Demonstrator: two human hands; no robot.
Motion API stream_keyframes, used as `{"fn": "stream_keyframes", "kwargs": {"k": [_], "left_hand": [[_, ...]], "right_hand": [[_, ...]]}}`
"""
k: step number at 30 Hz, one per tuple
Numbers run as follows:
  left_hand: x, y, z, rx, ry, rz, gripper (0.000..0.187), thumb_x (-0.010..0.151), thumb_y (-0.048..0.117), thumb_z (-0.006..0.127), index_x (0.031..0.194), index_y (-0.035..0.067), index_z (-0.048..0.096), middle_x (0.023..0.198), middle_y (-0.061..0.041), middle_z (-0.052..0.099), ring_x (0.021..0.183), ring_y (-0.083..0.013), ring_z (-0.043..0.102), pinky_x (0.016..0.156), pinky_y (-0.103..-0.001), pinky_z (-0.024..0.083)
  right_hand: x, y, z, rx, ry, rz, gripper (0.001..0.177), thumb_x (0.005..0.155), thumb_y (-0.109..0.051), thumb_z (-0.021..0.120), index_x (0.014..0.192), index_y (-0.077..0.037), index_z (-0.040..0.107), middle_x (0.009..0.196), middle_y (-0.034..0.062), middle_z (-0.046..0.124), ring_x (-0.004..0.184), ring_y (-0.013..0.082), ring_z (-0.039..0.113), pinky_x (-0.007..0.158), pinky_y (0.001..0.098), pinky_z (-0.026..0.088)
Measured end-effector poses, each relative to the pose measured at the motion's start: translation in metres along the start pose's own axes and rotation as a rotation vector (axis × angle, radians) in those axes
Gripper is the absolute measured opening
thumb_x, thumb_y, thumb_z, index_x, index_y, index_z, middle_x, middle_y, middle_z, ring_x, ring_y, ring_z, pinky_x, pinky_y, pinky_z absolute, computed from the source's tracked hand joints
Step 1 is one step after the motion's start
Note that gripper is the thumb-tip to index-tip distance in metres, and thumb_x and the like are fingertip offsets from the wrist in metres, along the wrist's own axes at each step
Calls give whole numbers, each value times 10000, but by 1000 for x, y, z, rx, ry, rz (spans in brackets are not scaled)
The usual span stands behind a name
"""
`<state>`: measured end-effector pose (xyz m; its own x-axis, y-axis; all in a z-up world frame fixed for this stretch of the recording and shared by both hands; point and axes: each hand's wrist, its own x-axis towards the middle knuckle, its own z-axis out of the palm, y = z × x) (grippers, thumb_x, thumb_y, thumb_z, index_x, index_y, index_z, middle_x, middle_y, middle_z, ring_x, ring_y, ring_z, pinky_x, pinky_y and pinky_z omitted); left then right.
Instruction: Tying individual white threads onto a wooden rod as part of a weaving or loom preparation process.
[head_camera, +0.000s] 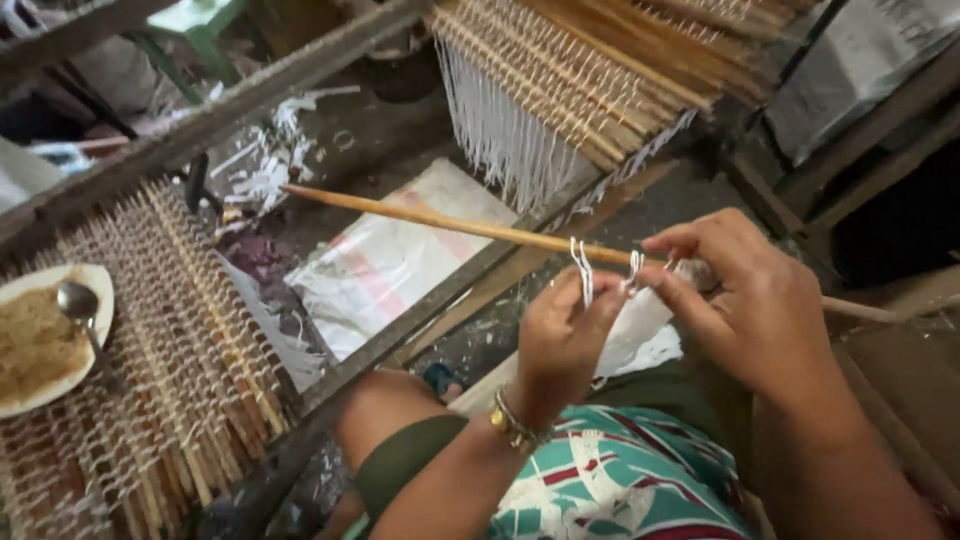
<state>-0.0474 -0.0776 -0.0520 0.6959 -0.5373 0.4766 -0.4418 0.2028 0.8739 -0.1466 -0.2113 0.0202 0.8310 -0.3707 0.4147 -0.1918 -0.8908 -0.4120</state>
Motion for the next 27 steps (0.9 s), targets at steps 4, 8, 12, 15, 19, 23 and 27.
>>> {"fn": "stream_keyframes", "kwargs": {"k": [4,8,12,15,19,23,27], "left_hand": [[0,-4,-11,-323,-18,-221,262,1049,258,558,1210,80,662,1073,-54,733,850,-107,673,746,-228,573],[0,-25,-19,-632,171,-144,209,1100,156,390,1129,-1,526,1066,-177,661,1026,-273,667,945,-382,581],[6,-8,-22,-336,-133,-359,321,978,221,609,1260,72,578,987,-24,685,800,-93,645,686,-214,550],[9,-3,-20,-107,-153,-264,163,945,232,674,1049,136,755,979,10,761,842,-82,677,760,-238,534],[4,-8,-17,-256,-98,-206,178,1020,217,590,1111,83,664,1088,-48,706,990,-149,669,922,-300,537],[-5,-22,-10,-723,-28,-307,284,1082,170,503,1292,-18,534,1164,-182,692,1048,-220,705,917,-296,585],[-15,-37,-15,-276,-224,-159,253,1044,306,548,1141,77,597,942,-33,669,771,-136,637,676,-262,554]], "right_hand": [[-2,-5,11,-62,81,-49,135,980,-271,763,1084,-184,762,1023,5,688,779,164,644,666,326,465],[0,-4,7,-49,83,-43,116,999,-230,741,1104,-186,763,1007,9,668,734,193,609,656,354,451],[5,-12,1,73,30,-81,171,1064,-213,614,1104,-115,749,1064,54,692,887,210,656,751,345,471],[9,-15,-3,119,43,-87,182,1080,-148,573,1106,-95,745,1075,63,701,981,214,671,817,337,471],[5,-8,5,-40,17,-95,210,942,-332,769,1116,-217,742,1065,-9,671,904,185,669,712,359,489],[2,-6,5,-31,-14,-122,206,960,-256,721,1155,-197,743,1086,16,692,773,197,659,722,347,479],[-1,12,15,-1,-158,-27,327,914,-264,679,1227,-325,751,998,-35,647,649,151,651,642,326,468]]}}
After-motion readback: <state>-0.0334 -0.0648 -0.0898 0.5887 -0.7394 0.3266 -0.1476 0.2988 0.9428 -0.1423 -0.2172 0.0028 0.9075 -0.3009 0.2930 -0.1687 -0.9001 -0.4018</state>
